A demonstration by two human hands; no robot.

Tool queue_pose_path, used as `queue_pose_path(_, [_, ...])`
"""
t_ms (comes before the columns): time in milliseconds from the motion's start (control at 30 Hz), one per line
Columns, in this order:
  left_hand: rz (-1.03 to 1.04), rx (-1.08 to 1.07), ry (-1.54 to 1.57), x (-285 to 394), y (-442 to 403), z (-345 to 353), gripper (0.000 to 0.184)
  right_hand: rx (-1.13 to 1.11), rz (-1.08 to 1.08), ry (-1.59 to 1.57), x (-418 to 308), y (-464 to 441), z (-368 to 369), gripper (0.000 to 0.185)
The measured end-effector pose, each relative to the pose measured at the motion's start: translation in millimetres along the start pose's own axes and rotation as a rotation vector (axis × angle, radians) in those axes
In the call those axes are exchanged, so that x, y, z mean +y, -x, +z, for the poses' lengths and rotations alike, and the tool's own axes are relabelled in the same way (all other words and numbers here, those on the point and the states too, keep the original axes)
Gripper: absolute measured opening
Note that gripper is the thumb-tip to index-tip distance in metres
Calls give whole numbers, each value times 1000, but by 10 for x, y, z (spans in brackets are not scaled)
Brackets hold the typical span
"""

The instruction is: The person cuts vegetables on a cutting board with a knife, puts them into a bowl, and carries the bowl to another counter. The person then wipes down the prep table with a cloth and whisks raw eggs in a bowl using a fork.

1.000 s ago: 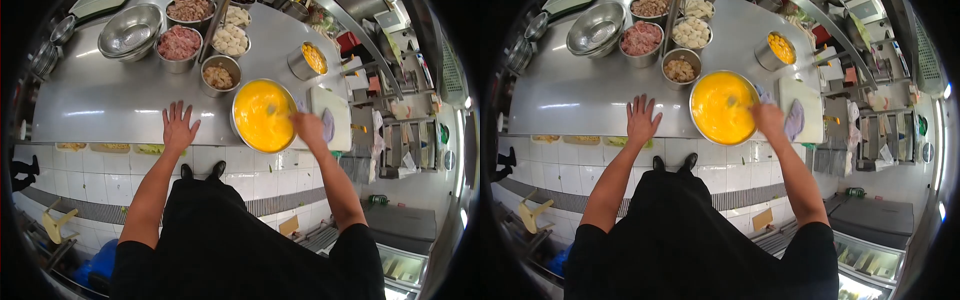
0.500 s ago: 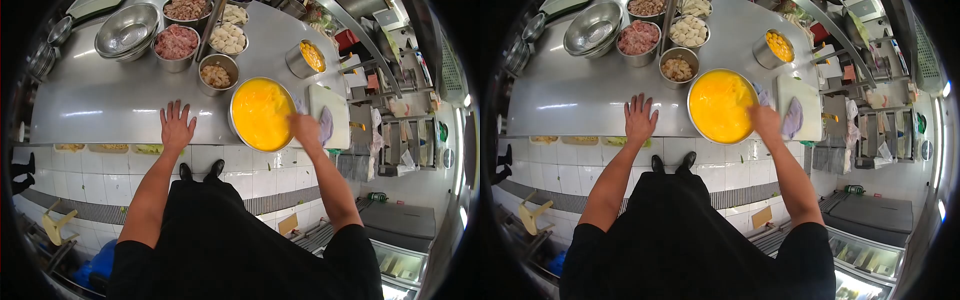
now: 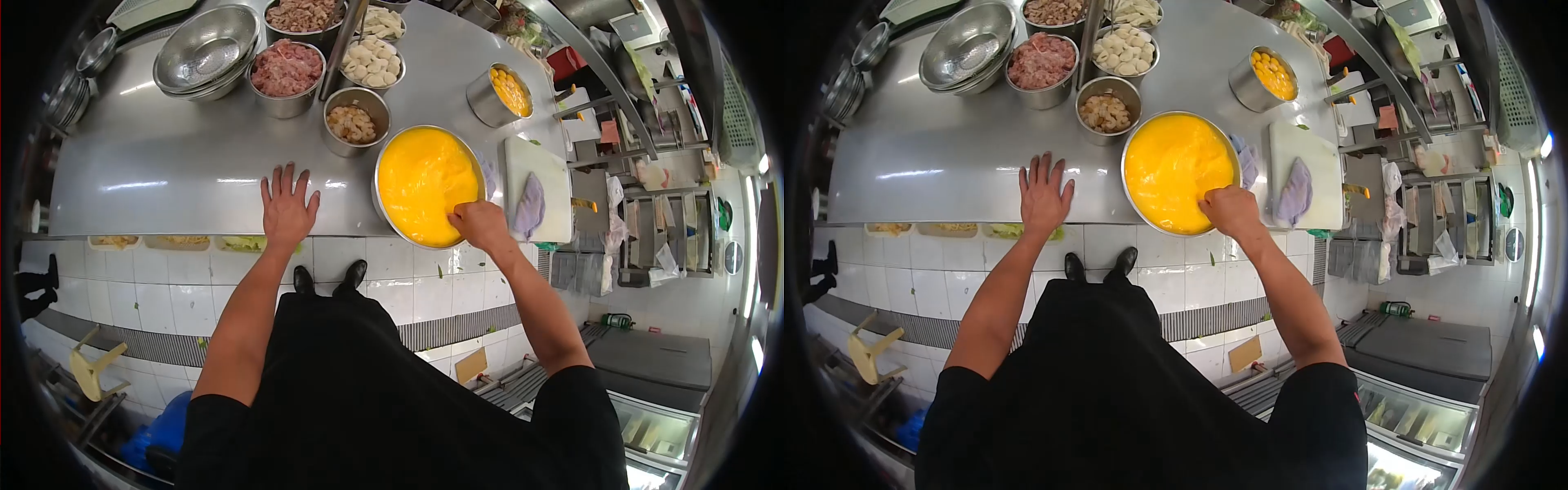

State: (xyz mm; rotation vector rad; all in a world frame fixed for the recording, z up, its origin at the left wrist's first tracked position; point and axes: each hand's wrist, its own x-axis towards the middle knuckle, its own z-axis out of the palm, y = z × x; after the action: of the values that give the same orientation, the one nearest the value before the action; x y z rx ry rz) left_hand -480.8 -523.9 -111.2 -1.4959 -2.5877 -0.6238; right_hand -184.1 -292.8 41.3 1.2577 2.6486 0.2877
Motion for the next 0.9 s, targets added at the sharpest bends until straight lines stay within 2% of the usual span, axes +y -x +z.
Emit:
queue_pose_path(67, [-18,-19,23,-13,24,-37,49,-19,-53,17,-112,8,-209,33])
queue_pose_path(100, [-19,-24,24,-16,71,-24,49,126,103,-190,-149,-28,-319,35])
queue_pose_path(133, [-24,-17,10,-27,38,-15,49,137,95,-190,-183,-44,-252,35])
queue_pose_path(200, [-11,-16,4,1,-5,-7,49,-141,-237,-3,-240,100,-92,37])
queue_pose_path(267, [-26,-29,19,-17,19,-12,49,-155,-245,-43,-149,51,-186,36])
queue_pose_path(333, [-27,-34,9,-39,48,-10,49,-14,105,-69,-81,-34,-181,34])
queue_pose_path(400, [-10,-26,10,7,3,-5,49,-288,-185,110,-133,51,38,33])
queue_pose_path(467, [-22,-26,21,-23,23,3,49,-115,-202,1,-112,59,-344,30])
queue_pose_path(600, [-6,-21,15,-2,21,-31,49,9,-52,-16,96,-57,-91,30])
queue_pose_path(700, [-11,-30,15,-28,51,-20,49,-104,-114,70,-13,-68,-348,31])
queue_pose_path(800, [4,-6,-1,-22,20,-26,49,-108,-18,108,-9,-61,-181,31])
queue_pose_path(900, [-21,-24,-2,-38,8,-28,49,-107,-16,35,50,-127,-267,32])
